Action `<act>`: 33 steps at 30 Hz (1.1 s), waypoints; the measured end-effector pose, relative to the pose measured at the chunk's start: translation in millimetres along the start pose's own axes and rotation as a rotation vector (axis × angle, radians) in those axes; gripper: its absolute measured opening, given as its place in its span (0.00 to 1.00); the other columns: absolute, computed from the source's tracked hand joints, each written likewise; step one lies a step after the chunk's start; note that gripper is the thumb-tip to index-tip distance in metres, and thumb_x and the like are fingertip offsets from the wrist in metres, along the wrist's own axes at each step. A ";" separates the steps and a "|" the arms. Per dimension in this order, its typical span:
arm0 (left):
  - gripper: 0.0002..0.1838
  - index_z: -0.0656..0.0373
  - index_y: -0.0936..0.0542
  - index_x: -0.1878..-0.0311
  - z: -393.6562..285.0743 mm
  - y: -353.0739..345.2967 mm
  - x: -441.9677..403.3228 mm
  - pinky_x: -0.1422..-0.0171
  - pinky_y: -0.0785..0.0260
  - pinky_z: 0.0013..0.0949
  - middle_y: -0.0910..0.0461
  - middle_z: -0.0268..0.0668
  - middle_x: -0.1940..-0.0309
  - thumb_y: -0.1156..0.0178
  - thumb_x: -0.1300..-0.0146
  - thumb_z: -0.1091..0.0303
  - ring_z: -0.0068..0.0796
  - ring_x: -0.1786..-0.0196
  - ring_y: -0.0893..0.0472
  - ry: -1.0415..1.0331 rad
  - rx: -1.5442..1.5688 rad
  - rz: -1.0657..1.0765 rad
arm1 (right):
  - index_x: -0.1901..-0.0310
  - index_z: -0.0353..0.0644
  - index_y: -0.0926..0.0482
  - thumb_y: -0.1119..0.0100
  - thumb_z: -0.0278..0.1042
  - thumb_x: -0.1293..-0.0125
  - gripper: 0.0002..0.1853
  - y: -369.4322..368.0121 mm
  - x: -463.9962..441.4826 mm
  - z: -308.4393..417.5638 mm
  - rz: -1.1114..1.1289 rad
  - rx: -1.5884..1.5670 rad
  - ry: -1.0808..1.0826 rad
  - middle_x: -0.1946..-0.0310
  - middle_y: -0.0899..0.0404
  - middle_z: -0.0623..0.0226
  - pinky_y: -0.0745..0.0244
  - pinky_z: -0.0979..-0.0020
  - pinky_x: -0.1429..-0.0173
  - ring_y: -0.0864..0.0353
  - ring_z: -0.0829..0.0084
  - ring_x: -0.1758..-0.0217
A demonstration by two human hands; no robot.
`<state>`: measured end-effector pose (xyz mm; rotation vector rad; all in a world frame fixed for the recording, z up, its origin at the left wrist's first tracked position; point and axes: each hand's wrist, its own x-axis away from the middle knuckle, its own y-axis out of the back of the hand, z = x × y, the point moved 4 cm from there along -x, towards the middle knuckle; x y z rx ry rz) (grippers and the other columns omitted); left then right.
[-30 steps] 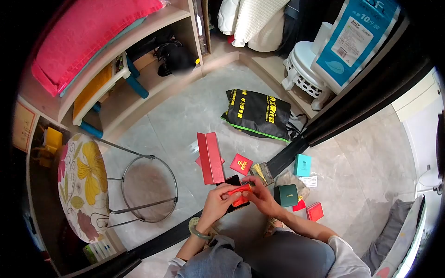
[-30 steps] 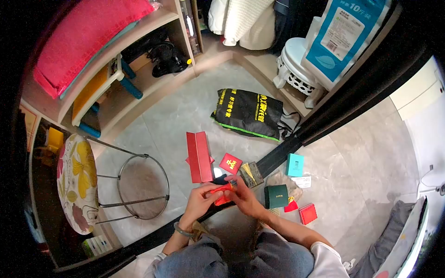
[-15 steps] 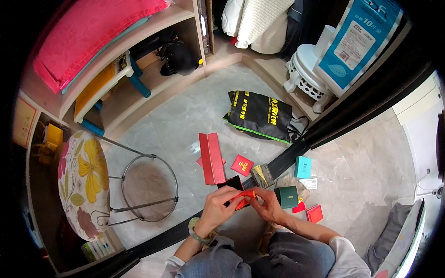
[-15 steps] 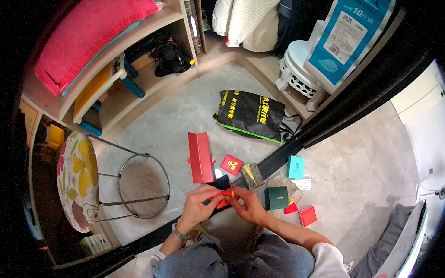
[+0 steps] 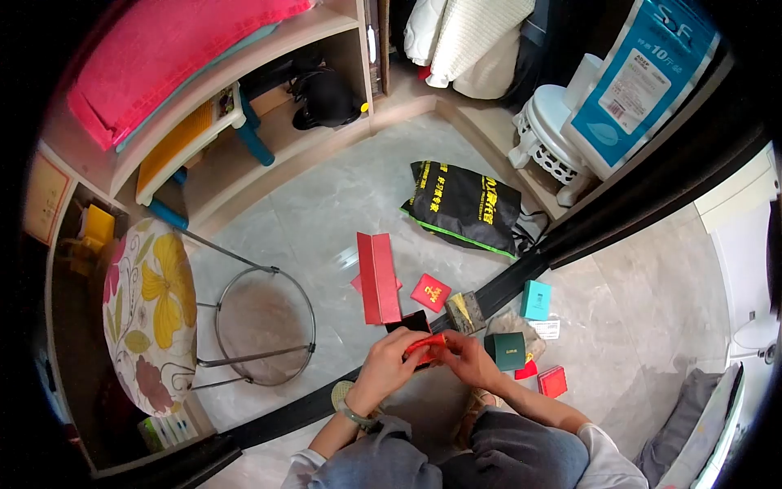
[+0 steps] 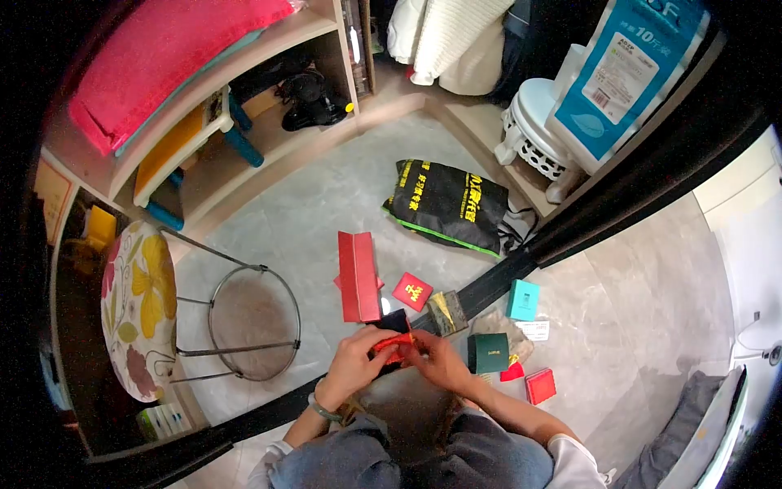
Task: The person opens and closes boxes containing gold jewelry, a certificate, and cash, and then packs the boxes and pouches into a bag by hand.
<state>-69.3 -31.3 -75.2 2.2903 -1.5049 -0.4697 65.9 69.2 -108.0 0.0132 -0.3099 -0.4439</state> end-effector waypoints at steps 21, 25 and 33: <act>0.14 0.65 0.13 0.64 159.7 10.3 -16.7 0.57 0.25 0.38 0.16 0.50 0.64 0.32 0.41 0.61 0.40 0.62 0.15 0.390 -0.040 -0.318 | 0.26 0.41 0.43 0.49 0.38 0.27 0.31 -33.1 -161.0 -92.0 -0.014 0.222 -0.050 0.36 0.28 0.53 0.35 0.67 0.33 0.25 0.67 0.39; 0.15 0.67 0.14 0.63 126.4 12.5 -21.1 0.63 0.28 0.36 0.16 0.48 0.71 0.31 0.41 0.61 0.37 0.70 0.17 0.373 -0.106 -0.292 | 0.24 0.41 0.51 0.47 0.35 0.29 0.37 -15.2 -173.0 -78.3 -0.214 0.099 0.070 0.34 0.30 0.49 0.33 0.62 0.33 0.26 0.57 0.37; 0.13 0.67 0.15 0.62 42.3 41.5 -20.8 0.63 0.30 0.31 0.16 0.44 0.69 0.31 0.41 0.65 0.30 0.69 0.19 0.194 -0.005 -0.040 | 0.34 0.52 0.39 0.42 0.43 0.29 0.26 55.0 -122.3 0.6 -0.203 -0.334 -0.108 0.57 0.25 0.65 0.17 0.72 0.67 0.23 0.75 0.60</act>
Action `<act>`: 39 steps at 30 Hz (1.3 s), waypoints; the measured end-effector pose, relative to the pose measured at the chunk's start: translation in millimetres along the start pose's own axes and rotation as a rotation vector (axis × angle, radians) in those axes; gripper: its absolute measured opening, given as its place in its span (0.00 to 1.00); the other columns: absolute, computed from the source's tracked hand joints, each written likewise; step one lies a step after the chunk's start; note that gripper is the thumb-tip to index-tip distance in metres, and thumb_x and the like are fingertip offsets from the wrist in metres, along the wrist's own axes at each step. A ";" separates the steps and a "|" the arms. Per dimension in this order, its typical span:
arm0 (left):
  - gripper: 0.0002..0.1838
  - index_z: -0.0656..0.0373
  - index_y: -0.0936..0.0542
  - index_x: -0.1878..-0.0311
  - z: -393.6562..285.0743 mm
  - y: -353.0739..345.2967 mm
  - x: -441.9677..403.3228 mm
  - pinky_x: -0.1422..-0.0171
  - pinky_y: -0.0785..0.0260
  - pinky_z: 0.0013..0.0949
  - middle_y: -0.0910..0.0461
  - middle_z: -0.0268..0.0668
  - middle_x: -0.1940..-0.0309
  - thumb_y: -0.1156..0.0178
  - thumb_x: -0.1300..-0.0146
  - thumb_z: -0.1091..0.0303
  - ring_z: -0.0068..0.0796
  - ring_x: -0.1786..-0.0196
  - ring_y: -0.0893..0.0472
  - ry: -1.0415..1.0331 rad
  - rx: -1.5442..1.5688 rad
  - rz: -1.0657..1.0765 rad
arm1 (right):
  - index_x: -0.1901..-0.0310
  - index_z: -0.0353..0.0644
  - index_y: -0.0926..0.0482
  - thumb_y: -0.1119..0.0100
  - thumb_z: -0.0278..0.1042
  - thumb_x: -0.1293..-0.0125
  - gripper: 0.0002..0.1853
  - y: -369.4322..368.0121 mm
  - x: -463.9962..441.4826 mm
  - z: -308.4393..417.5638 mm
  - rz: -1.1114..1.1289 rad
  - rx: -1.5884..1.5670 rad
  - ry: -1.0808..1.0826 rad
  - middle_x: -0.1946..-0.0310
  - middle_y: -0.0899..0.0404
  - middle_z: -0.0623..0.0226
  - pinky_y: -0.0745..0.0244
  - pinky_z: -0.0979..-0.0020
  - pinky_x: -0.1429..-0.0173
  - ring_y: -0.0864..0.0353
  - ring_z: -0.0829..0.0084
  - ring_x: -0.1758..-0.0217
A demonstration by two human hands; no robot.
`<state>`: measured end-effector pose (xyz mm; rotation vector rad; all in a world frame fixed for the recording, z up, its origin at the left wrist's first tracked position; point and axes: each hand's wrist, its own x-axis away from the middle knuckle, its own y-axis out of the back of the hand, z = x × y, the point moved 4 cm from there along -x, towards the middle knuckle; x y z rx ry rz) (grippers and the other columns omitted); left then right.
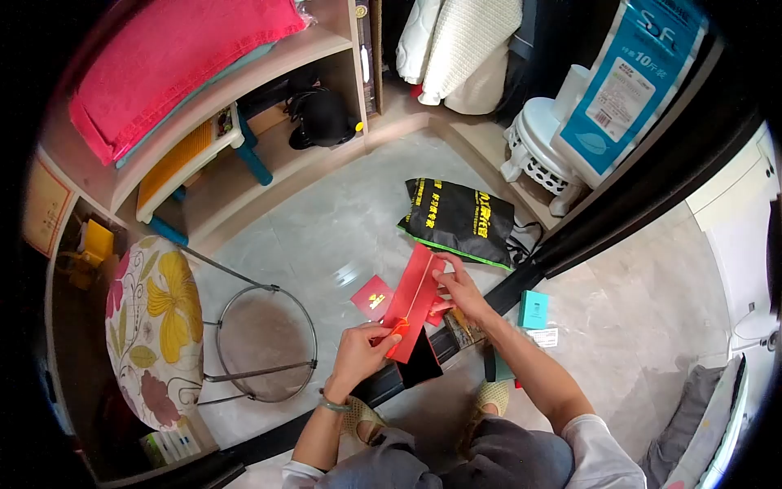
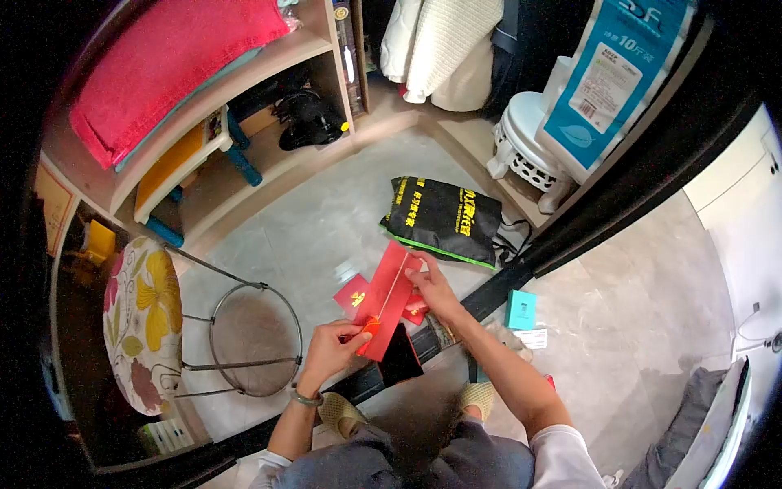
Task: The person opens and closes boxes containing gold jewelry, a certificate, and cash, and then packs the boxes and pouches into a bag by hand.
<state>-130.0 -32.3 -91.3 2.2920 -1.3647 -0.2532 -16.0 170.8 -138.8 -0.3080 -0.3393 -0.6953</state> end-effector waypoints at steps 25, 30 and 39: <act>0.13 0.57 0.13 0.56 -106.0 -52.9 -1.2 0.29 0.44 0.47 0.25 0.42 0.39 0.36 0.39 0.61 0.47 0.33 0.33 -0.499 -0.344 -0.068 | 0.45 0.36 0.29 0.51 0.35 0.29 0.16 18.9 122.7 -16.7 -0.196 -0.662 0.052 0.50 0.20 0.58 0.21 0.61 0.44 0.17 0.63 0.50; 0.12 0.54 0.11 0.66 -96.6 -72.4 -3.9 0.32 0.44 0.50 0.25 0.42 0.41 0.32 0.42 0.55 0.47 0.34 0.34 -0.422 -0.541 -0.192 | 0.44 0.41 0.29 0.49 0.36 0.32 0.17 24.2 125.6 -16.6 -0.232 -0.612 0.101 0.53 0.20 0.64 0.21 0.61 0.48 0.18 0.68 0.53; 0.11 0.53 0.11 0.69 -87.6 -71.5 7.3 0.34 0.44 0.51 0.25 0.41 0.42 0.28 0.47 0.56 0.44 0.38 0.30 -0.387 -0.471 -0.200 | 0.46 0.43 0.28 0.48 0.40 0.33 0.17 21.6 132.4 -20.0 -0.155 -0.580 0.042 0.56 0.20 0.65 0.22 0.64 0.50 0.18 0.69 0.56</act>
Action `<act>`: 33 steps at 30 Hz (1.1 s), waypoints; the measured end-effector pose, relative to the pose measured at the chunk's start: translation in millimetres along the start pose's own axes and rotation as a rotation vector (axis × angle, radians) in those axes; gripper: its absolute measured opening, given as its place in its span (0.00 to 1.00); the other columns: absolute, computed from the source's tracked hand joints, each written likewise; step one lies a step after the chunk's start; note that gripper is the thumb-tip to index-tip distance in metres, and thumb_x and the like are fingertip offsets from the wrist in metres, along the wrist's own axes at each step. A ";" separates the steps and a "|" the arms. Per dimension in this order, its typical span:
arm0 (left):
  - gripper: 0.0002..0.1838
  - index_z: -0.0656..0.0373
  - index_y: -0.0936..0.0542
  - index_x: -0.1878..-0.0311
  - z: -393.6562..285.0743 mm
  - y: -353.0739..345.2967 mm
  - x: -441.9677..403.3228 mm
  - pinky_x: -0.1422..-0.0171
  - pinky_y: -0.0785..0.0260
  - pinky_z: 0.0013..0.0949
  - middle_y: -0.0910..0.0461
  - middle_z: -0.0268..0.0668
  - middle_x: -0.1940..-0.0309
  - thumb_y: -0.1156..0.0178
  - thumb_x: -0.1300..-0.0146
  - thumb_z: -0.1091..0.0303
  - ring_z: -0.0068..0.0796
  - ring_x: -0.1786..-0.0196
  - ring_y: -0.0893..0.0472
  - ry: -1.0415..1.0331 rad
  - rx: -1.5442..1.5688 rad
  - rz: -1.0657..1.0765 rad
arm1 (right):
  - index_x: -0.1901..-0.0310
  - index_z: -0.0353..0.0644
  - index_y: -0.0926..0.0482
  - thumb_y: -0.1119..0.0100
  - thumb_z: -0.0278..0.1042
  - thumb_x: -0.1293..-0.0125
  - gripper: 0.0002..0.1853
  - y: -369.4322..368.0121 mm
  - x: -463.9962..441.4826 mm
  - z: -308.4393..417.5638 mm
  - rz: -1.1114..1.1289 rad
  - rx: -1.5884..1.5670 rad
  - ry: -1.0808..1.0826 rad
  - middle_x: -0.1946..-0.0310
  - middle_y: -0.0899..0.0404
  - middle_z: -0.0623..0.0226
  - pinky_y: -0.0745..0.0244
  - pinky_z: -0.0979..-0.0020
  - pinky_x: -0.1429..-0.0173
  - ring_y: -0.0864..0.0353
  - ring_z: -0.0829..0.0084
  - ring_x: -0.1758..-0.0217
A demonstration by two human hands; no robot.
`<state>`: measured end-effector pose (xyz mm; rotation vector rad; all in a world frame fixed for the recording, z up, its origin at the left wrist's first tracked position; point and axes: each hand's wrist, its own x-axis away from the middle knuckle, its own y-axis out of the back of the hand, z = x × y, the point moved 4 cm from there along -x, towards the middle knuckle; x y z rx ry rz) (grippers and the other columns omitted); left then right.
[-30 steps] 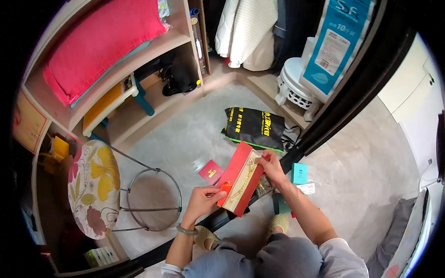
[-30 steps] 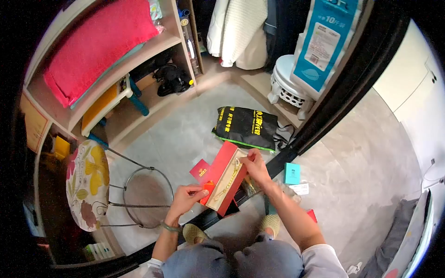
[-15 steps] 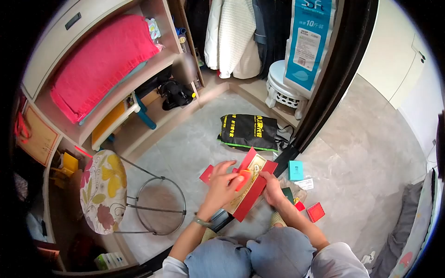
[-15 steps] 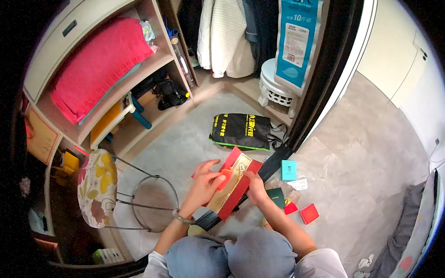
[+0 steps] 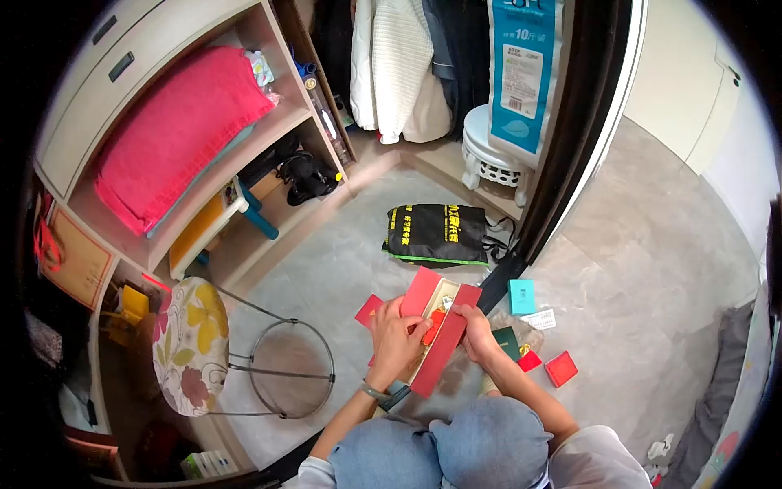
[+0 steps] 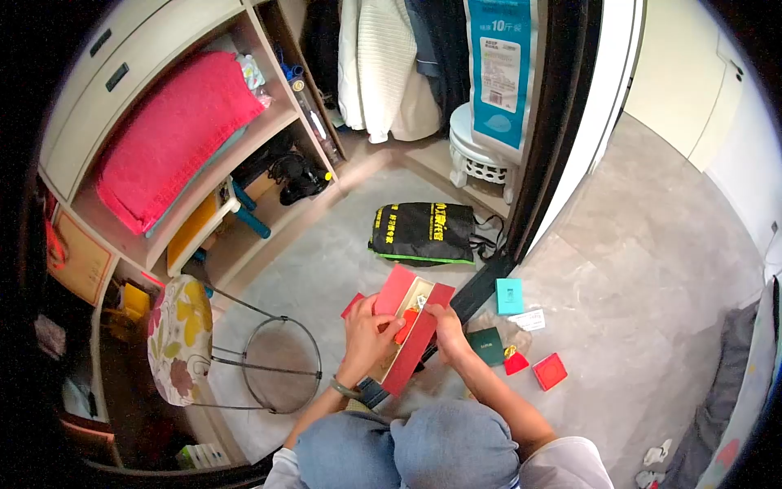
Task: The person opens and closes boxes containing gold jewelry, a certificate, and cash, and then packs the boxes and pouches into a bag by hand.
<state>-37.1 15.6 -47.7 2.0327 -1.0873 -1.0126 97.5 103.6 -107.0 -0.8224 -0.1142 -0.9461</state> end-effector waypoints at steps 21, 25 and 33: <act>0.28 0.60 0.31 0.33 -27.5 6.7 15.1 0.43 0.28 0.40 0.30 0.45 0.43 0.40 0.33 0.59 0.43 0.48 0.22 -0.145 0.032 0.191 | 0.46 0.42 0.27 0.49 0.37 0.33 0.16 7.5 -1.3 4.2 -0.085 -0.023 0.195 0.53 0.20 0.66 0.26 0.66 0.46 0.20 0.69 0.54; 0.38 0.61 0.37 0.29 -11.2 -4.0 19.0 0.34 0.35 0.42 0.28 0.50 0.43 0.33 0.39 0.57 0.50 0.41 0.26 0.072 0.363 0.279 | 0.47 0.38 0.25 0.49 0.37 0.32 0.16 9.4 -1.2 4.8 -0.076 -0.096 0.136 0.52 0.19 0.62 0.25 0.65 0.43 0.18 0.67 0.51; 0.45 0.64 0.39 0.28 -25.7 8.8 15.9 0.44 0.27 0.46 0.25 0.53 0.46 0.30 0.46 0.56 0.51 0.45 0.22 0.092 0.120 0.311 | 0.46 0.41 0.26 0.50 0.38 0.31 0.16 2.2 -0.3 5.0 -0.012 -0.120 0.170 0.49 0.20 0.64 0.28 0.64 0.38 0.19 0.68 0.48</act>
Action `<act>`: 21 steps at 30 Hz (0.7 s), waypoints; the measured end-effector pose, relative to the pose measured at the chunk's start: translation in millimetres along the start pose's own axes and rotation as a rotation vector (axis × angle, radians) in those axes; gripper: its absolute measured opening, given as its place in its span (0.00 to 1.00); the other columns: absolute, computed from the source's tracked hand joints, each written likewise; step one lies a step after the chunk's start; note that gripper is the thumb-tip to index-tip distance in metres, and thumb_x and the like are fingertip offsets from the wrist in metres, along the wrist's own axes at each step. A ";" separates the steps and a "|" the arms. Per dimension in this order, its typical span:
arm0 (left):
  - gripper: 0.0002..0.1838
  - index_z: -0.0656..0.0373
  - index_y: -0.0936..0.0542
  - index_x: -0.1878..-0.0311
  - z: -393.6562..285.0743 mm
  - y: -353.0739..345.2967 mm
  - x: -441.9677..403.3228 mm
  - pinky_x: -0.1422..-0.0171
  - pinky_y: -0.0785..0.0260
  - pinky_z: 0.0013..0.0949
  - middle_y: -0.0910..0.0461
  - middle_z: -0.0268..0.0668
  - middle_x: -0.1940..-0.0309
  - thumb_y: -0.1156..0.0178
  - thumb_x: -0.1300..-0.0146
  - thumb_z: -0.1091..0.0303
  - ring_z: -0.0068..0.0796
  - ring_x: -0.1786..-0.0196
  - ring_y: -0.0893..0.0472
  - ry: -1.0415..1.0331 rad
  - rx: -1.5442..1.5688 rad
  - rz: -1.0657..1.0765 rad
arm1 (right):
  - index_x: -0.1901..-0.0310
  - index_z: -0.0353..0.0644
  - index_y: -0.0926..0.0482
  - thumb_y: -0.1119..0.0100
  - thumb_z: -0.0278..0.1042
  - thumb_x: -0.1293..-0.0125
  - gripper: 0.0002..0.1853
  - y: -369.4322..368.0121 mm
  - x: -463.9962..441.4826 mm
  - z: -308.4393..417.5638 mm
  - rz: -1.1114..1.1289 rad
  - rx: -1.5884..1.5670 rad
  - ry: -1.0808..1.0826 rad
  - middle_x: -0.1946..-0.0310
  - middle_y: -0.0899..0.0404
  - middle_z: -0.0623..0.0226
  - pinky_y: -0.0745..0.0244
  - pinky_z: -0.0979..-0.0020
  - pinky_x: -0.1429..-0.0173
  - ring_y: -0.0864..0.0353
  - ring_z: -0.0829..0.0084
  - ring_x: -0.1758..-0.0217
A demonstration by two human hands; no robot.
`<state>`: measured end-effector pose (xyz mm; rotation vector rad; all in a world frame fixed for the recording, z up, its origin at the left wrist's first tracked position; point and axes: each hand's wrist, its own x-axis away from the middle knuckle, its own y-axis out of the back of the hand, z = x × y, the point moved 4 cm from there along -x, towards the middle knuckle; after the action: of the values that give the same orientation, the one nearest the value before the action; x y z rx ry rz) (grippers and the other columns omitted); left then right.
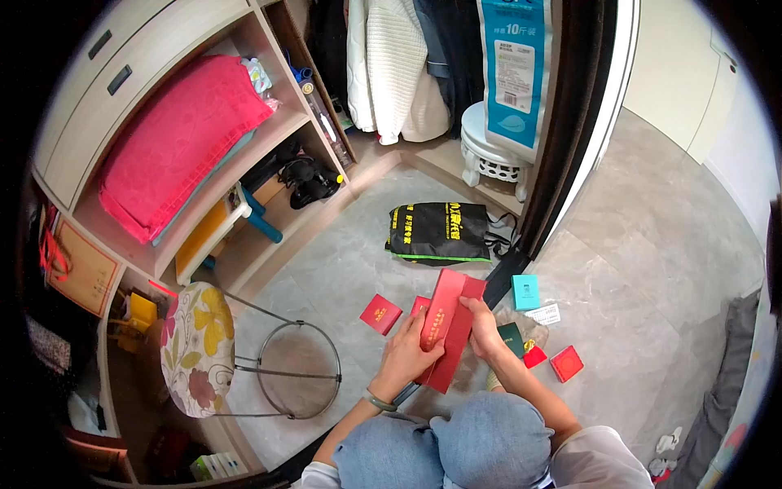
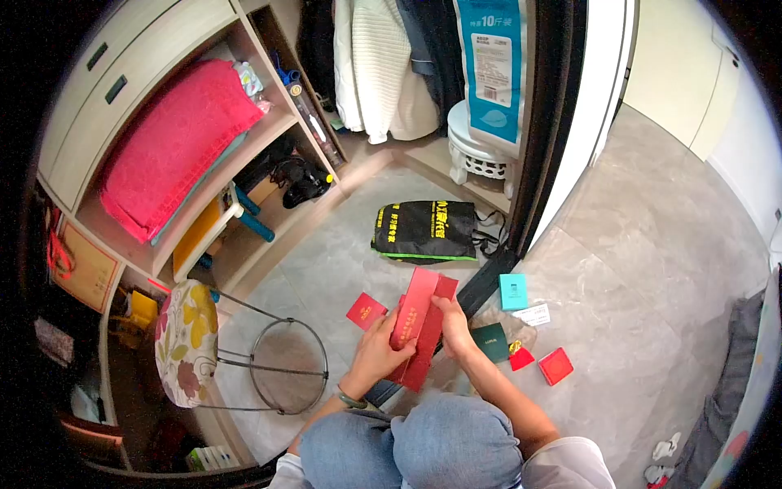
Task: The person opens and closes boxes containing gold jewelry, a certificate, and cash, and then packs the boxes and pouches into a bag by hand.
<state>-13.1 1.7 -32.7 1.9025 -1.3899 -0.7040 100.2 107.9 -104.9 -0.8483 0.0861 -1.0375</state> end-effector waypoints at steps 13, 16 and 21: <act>0.65 0.69 0.60 0.24 -19.2 -9.4 9.7 0.46 0.25 0.50 0.38 0.57 0.37 0.26 0.59 0.60 0.61 0.42 0.26 -0.066 -0.283 0.257 | 0.22 0.53 0.50 0.56 0.35 0.28 0.33 -6.4 2.4 -0.9 -0.040 0.054 -0.004 0.35 0.32 0.66 0.39 0.67 0.29 0.31 0.71 0.36; 0.64 0.66 0.59 0.24 -9.7 -18.8 9.8 0.46 0.24 0.50 0.39 0.55 0.36 0.26 0.59 0.63 0.59 0.42 0.27 -0.025 -0.183 0.226 | 0.22 0.52 0.51 0.56 0.33 0.29 0.34 -1.6 -1.5 -0.2 -0.057 0.033 0.035 0.37 0.31 0.66 0.39 0.67 0.31 0.31 0.71 0.38; 0.63 0.56 0.57 0.22 -6.3 -5.8 9.2 0.39 0.27 0.50 0.44 0.56 0.32 0.27 0.58 0.67 0.59 0.38 0.29 -0.053 -0.198 0.245 | 0.23 0.51 0.50 0.55 0.30 0.30 0.35 5.7 -2.7 0.6 -0.063 0.081 0.082 0.37 0.32 0.65 0.37 0.66 0.31 0.31 0.70 0.38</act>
<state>-2.2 -4.6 -33.6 1.5398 -1.4961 -0.7444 103.2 111.6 -109.0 -0.7393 0.0867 -1.1272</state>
